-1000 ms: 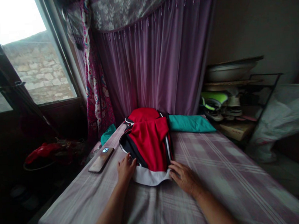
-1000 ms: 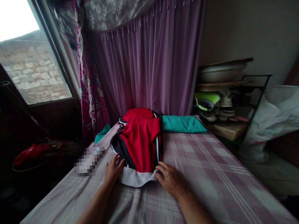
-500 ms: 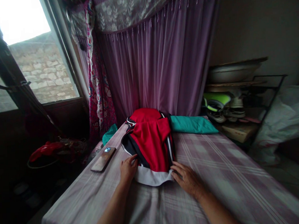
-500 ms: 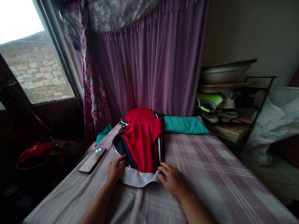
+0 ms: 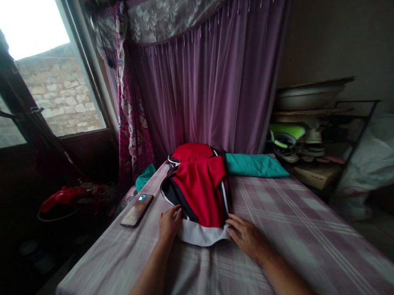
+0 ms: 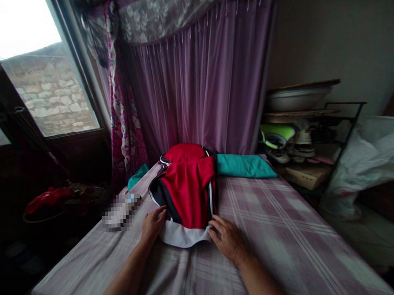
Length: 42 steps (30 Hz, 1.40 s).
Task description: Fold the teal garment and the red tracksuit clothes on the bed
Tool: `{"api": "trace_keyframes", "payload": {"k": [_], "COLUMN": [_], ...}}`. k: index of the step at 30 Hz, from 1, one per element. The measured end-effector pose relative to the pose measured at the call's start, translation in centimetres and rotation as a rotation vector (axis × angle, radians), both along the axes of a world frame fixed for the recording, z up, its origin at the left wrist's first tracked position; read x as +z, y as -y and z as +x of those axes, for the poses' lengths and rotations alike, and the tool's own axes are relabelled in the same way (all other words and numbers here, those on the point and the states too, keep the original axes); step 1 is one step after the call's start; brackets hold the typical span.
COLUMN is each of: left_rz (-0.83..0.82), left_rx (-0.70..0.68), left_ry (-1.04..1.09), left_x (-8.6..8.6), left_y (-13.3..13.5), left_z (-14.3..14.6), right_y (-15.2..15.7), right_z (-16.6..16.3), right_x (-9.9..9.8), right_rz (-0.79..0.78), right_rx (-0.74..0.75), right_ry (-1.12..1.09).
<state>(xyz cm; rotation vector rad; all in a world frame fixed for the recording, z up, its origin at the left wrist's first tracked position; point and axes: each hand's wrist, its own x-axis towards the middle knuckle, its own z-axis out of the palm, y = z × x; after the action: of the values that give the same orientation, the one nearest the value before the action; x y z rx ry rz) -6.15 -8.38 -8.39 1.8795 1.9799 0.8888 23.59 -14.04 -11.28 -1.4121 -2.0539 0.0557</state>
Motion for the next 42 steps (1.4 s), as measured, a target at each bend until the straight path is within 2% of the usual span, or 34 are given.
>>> {"api": "trace_keyframes", "payload": {"k": [15, 24, 31, 38, 42], "left_rz": [0.062, 0.152, 0.133, 0.15, 0.255], "left_rx": [-0.011, -0.043, -0.034, -0.001, 0.007], "left_ry": [0.056, 0.177, 0.242, 0.212, 0.188], "left_x": [-0.6, -0.9, -0.8, -1.3, -1.7], "left_y": [-0.4, -0.6, -0.4, -0.8, -1.2], "left_z": [-0.3, -0.7, -0.7, -0.8, -1.0], "right_y": [0.1, 0.1, 0.1, 0.0, 0.2], "right_z": [0.0, 0.0, 0.0, 0.0, -0.1], "right_x": [0.3, 0.3, 0.3, 0.2, 0.5], "right_rz": [-0.037, -0.023, -0.022, -0.033, -0.044], "right_rx": [0.003, 0.011, -0.002, 0.007, 0.01], "right_ry": [-0.003, 0.007, -0.007, -0.011, 0.012]}}
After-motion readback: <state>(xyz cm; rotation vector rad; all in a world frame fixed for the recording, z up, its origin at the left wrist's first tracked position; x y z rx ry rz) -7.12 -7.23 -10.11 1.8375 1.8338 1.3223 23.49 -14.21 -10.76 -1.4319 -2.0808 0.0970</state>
